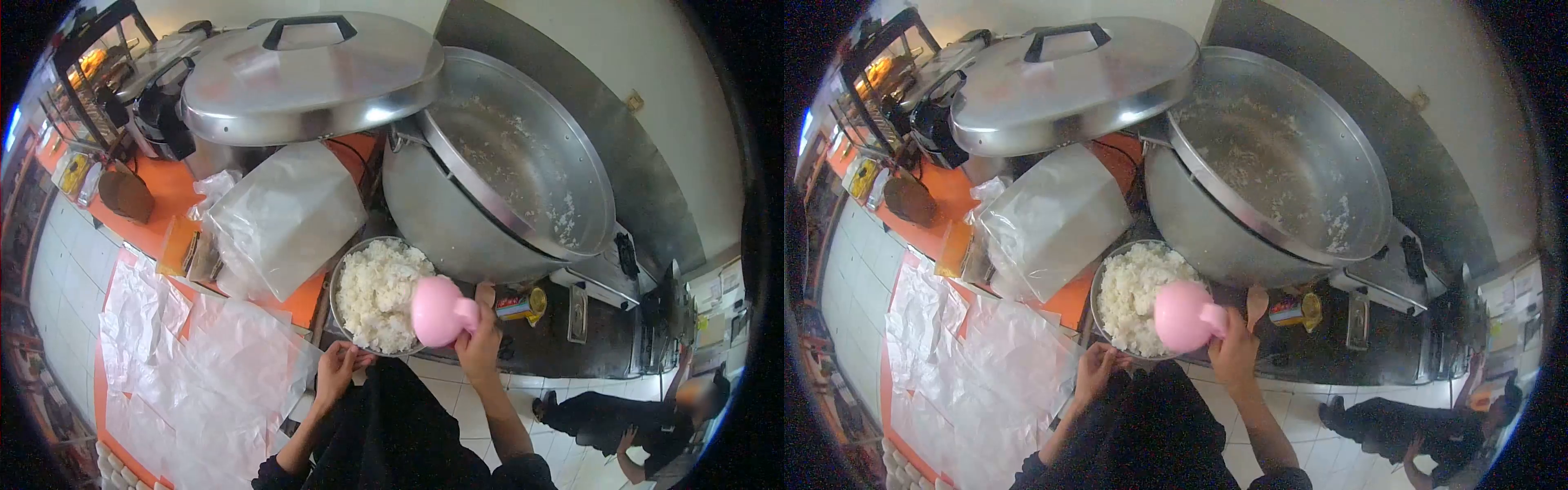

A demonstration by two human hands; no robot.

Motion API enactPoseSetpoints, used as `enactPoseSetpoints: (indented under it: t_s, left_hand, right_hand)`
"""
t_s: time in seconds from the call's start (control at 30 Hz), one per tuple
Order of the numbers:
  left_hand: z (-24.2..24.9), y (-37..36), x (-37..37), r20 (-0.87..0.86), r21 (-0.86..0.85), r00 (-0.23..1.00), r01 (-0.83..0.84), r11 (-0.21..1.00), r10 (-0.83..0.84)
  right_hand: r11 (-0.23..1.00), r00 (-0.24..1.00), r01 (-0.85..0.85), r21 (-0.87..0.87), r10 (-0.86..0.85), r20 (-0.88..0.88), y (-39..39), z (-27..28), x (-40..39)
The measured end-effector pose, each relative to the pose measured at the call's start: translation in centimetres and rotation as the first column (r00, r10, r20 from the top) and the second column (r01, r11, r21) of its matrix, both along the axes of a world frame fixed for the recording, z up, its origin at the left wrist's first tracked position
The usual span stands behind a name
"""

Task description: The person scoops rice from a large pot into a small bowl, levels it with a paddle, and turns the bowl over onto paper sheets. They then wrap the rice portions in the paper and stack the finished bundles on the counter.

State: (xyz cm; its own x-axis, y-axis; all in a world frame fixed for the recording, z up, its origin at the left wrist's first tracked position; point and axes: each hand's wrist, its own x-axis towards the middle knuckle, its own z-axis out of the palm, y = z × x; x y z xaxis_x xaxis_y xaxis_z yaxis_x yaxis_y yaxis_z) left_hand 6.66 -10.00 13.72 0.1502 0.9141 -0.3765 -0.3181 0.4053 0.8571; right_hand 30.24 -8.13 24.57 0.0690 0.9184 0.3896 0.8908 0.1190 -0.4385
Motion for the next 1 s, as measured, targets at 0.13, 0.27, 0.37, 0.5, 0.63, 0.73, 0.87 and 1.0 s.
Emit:
enactPoseSetpoints:
  t_s: [0.13, 0.27, 0.37, 0.5, 0.63, 0.73, 0.87, 1.0]
  left_hand:
    - [-0.5, -1.0, 0.8, -0.054, 0.038, 0.995, -0.084, 0.996, 0.086]
    - [0.3, -1.2, 1.9, -0.158, 0.027, 0.974, -0.158, 0.987, 0.16]
    - [-1.1, -1.8, 2.4, -0.186, 0.046, 0.953, -0.234, 0.971, 0.239]
    - [-1.2, -2.6, 3.4, -0.135, 0.051, 0.959, -0.243, 0.969, 0.248]
    - [-1.0, -3.3, 6.0, -0.306, 0.061, 0.95, 0.088, 0.994, -0.066]
    - [-0.1, -3.2, 9.7, -0.69, 0.188, 0.69, 0.462, 0.867, -0.218]
    - [-3.2, -1.7, 15.4, -0.798, 0.097, 0.505, 0.646, 0.757, -0.329]
    - [-4.3, -0.2, 20.7, -0.88, 0.304, 0.473, 0.646, 0.7, -0.055]
  right_hand:
    - [0.988, 0.997, -0.056, -0.146, 0.049, -0.053, 1.5, -1.3, 1.0]
    - [0.987, 0.917, -0.073, 0.145, 0.123, -0.38, 0.8, -2.4, 4.9]
    - [0.994, 0.616, 0.058, -0.089, -0.106, -0.781, -2.9, -8.7, 13.9]
    - [0.964, 0.375, 0.123, -0.236, -0.265, -0.889, -6.9, -7.8, 18.9]
    - [0.969, 0.724, 0.187, -0.164, -0.249, -0.644, -12.7, -11.8, 22.5]
    - [0.95, 0.71, 0.301, -0.083, -0.281, -0.646, -14.6, -12.6, 22.9]
    - [0.811, 0.743, 0.58, -0.073, -0.563, -0.362, -17.2, -18.3, 26.4]
    - [0.725, 0.661, 0.689, -0.016, -0.637, -0.396, -16.4, -21.9, 28.6]
